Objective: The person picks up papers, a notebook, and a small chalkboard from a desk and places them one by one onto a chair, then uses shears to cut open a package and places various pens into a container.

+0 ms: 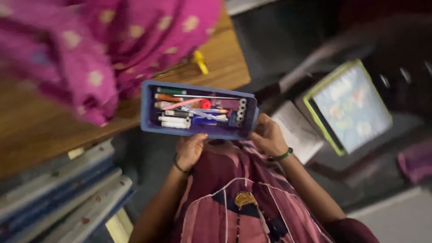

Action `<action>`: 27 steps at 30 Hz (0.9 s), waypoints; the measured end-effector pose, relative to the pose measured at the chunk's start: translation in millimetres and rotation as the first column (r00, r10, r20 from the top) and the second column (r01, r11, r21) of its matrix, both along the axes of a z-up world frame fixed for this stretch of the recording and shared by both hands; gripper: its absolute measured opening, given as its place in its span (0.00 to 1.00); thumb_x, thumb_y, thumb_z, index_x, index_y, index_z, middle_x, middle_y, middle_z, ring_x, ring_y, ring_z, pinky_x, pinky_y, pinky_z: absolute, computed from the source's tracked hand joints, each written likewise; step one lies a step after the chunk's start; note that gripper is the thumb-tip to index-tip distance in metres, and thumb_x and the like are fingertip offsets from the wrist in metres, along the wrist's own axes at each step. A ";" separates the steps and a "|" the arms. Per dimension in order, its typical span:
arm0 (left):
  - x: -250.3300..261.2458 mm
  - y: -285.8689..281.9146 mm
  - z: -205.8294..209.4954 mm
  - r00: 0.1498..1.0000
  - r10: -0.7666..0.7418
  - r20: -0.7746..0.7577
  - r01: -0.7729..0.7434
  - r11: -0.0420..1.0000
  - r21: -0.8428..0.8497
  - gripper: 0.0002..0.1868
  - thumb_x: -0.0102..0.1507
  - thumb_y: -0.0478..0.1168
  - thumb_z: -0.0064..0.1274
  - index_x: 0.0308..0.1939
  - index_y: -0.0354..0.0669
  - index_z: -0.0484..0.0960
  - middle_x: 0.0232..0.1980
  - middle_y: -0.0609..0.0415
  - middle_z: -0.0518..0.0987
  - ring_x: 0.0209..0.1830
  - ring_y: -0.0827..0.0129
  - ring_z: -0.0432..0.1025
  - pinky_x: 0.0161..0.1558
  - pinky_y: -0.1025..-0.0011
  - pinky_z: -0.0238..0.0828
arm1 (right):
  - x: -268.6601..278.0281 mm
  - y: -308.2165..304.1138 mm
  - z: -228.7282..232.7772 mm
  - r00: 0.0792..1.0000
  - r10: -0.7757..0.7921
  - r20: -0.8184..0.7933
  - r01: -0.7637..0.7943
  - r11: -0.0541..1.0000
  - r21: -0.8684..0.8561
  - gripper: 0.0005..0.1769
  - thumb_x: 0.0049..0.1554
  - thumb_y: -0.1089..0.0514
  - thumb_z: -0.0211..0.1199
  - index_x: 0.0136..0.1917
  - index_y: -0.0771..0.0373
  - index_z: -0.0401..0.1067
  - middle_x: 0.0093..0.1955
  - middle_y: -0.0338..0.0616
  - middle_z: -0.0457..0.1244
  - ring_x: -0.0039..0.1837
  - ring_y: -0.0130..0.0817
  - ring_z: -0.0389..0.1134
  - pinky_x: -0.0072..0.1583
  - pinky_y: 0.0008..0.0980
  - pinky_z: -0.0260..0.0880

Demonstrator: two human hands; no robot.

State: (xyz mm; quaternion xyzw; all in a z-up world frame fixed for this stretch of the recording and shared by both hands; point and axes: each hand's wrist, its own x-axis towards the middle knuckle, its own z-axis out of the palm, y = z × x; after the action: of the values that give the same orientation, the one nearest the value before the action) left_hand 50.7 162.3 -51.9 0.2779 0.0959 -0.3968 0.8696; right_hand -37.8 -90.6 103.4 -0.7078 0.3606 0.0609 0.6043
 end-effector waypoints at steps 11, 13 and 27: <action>23.5 -38.1 45.7 0.860 -0.508 0.040 0.492 0.848 0.197 0.25 0.53 0.22 0.60 0.54 0.38 0.77 0.45 0.52 0.81 0.44 0.65 0.78 0.48 0.68 0.78 | -25.7 45.3 58.7 0.991 0.005 0.132 0.103 0.599 -0.794 0.29 0.57 0.60 0.73 0.68 0.56 0.67 0.65 0.50 0.66 0.66 0.47 0.70 0.66 0.39 0.72; 24.8 -51.7 68.0 0.805 -0.588 0.082 0.563 0.799 0.212 0.27 0.52 0.24 0.60 0.55 0.40 0.77 0.45 0.54 0.81 0.44 0.67 0.77 0.47 0.69 0.78 | -16.6 53.3 49.4 0.999 0.029 0.045 0.011 0.715 -0.699 0.38 0.50 0.57 0.75 0.71 0.63 0.65 0.64 0.54 0.64 0.65 0.52 0.66 0.65 0.43 0.68; -2.3 -62.0 89.1 0.495 -0.846 0.198 0.821 0.530 0.213 0.21 0.55 0.28 0.65 0.52 0.32 0.79 0.41 0.52 0.80 0.34 0.70 0.74 0.36 0.73 0.72 | -64.4 100.9 22.4 0.952 -0.299 0.066 0.226 0.539 -0.812 0.29 0.47 0.60 0.73 0.62 0.67 0.71 0.56 0.53 0.65 0.57 0.54 0.68 0.58 0.45 0.70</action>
State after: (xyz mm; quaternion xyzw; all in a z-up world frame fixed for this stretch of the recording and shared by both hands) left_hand 48.4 100.3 37.2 0.3810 -0.1550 -0.7192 0.5600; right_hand -102.2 10.3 125.8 -0.8395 0.4742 -0.1732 0.2010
